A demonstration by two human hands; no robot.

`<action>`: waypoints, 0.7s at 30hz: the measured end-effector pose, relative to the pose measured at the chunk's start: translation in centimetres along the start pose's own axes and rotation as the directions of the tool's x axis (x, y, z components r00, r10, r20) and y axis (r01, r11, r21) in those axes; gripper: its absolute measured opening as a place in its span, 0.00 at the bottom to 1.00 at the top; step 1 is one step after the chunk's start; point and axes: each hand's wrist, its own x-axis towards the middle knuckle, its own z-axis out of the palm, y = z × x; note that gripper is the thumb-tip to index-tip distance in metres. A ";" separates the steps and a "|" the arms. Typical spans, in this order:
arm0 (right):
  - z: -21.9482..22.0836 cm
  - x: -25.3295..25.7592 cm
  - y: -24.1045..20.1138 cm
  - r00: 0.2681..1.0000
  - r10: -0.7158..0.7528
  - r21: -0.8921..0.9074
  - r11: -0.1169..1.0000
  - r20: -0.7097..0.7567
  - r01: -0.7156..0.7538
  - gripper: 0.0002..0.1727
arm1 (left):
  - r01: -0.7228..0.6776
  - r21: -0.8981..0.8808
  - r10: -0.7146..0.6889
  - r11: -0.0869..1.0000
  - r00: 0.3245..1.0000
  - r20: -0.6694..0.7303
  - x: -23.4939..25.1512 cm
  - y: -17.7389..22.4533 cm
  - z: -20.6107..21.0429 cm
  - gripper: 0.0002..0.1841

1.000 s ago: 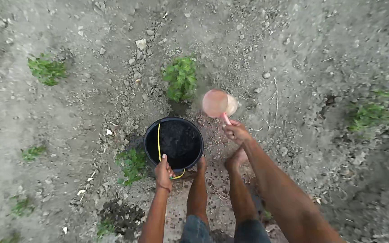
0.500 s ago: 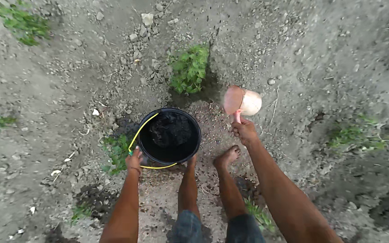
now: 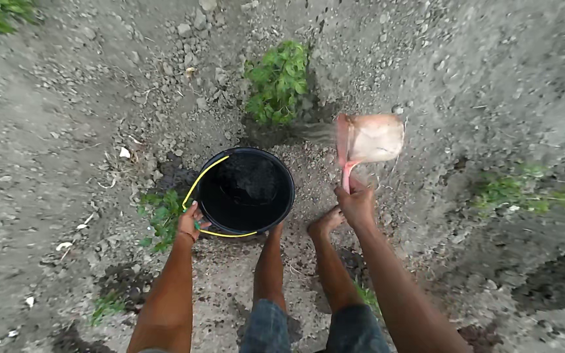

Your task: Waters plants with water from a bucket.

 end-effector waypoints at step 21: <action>2.6 6.1 5.1 0.651 -0.079 -0.493 0.587 0.755 0.642 0.27 | -0.272 0.151 0.232 0.950 0.943 0.239 -27.7 0.0 15.5 0.38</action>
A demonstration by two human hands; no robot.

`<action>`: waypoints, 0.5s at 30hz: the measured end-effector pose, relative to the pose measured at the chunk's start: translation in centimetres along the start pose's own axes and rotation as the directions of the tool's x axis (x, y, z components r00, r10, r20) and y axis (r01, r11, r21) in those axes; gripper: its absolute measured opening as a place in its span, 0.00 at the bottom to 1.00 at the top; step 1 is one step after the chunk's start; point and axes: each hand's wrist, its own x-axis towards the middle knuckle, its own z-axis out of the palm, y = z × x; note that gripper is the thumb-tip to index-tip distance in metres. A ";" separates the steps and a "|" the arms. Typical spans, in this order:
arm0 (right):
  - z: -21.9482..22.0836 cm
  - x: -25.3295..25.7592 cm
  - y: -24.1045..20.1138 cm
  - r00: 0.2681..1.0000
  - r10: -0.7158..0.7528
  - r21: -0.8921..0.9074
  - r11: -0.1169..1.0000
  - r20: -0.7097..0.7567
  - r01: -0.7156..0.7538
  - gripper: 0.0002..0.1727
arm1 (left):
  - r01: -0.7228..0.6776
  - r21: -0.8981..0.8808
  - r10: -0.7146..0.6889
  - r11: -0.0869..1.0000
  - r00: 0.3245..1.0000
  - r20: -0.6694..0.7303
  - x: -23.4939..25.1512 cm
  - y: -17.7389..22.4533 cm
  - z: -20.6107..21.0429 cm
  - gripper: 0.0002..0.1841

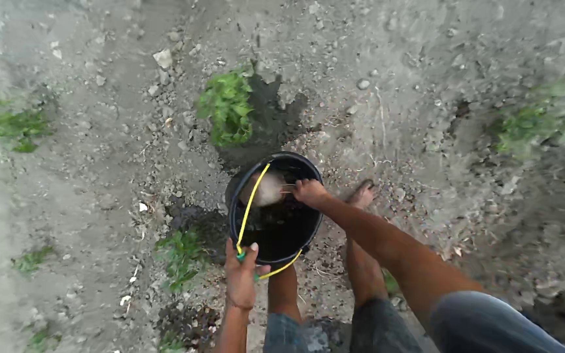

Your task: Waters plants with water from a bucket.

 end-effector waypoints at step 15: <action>10.3 -24.0 13.8 0.970 -0.055 0.886 -0.423 -0.236 0.191 0.07 | -0.122 0.373 0.067 0.920 0.985 0.156 -7.8 2.2 16.4 0.16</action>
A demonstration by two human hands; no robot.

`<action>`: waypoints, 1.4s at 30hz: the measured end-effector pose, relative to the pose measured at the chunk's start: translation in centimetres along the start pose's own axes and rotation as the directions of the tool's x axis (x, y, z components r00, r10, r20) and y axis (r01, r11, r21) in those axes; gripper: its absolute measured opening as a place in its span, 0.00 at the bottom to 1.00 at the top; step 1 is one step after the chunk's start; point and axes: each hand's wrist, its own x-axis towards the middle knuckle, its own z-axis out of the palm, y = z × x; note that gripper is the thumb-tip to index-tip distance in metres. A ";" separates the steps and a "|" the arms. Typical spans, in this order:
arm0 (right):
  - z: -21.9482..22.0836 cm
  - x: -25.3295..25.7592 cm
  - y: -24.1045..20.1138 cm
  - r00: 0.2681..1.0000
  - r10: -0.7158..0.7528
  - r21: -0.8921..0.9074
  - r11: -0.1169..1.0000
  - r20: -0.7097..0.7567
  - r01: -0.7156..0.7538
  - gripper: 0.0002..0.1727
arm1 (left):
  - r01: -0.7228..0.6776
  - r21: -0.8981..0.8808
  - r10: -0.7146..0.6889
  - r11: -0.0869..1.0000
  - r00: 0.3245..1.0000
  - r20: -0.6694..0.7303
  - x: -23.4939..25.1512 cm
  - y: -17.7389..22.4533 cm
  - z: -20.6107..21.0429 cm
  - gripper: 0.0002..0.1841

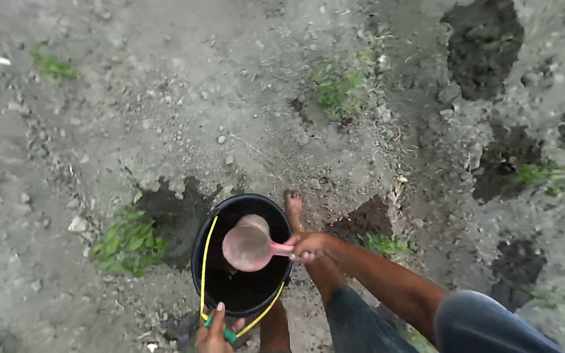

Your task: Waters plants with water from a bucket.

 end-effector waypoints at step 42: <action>-17.0 -21.4 -13.5 0.244 -0.097 0.039 0.866 -0.965 0.498 0.11 | -0.074 0.118 0.072 0.990 0.997 0.017 -0.2 13.4 16.8 0.17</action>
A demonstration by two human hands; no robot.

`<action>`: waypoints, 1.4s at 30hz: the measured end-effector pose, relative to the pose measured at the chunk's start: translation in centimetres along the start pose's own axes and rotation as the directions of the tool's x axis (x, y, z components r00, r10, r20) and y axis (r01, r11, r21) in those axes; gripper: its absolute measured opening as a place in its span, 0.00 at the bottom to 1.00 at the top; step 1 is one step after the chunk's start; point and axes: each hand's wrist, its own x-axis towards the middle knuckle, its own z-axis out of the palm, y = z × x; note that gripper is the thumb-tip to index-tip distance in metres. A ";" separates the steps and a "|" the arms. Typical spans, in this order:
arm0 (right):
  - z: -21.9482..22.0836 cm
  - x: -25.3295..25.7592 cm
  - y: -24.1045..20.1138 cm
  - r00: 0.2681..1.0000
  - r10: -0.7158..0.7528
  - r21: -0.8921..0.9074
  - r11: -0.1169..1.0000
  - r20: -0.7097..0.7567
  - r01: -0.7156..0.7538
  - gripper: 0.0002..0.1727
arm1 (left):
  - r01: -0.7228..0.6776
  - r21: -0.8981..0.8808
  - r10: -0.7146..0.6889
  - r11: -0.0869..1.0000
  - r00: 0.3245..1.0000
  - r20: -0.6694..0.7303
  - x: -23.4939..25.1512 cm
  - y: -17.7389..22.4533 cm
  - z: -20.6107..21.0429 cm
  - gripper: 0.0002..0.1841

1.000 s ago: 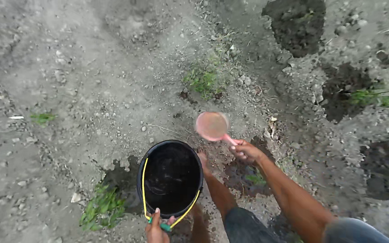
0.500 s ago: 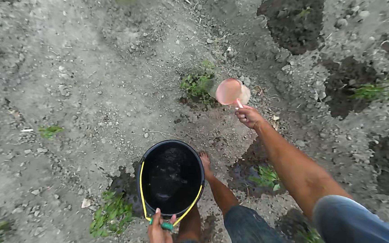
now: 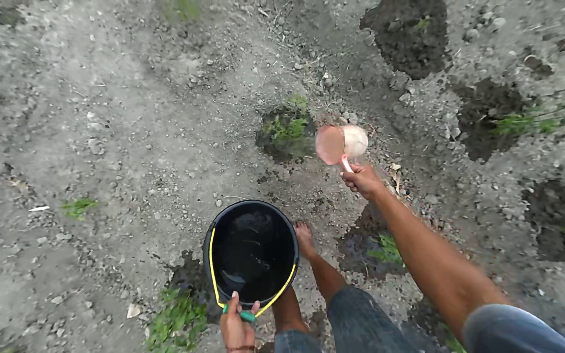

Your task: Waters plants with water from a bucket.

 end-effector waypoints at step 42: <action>39.4 9.7 -17.4 0.366 0.423 -0.350 0.903 0.829 -0.250 0.15 | -0.217 0.269 0.195 0.938 0.975 0.107 11.6 38.1 14.4 0.10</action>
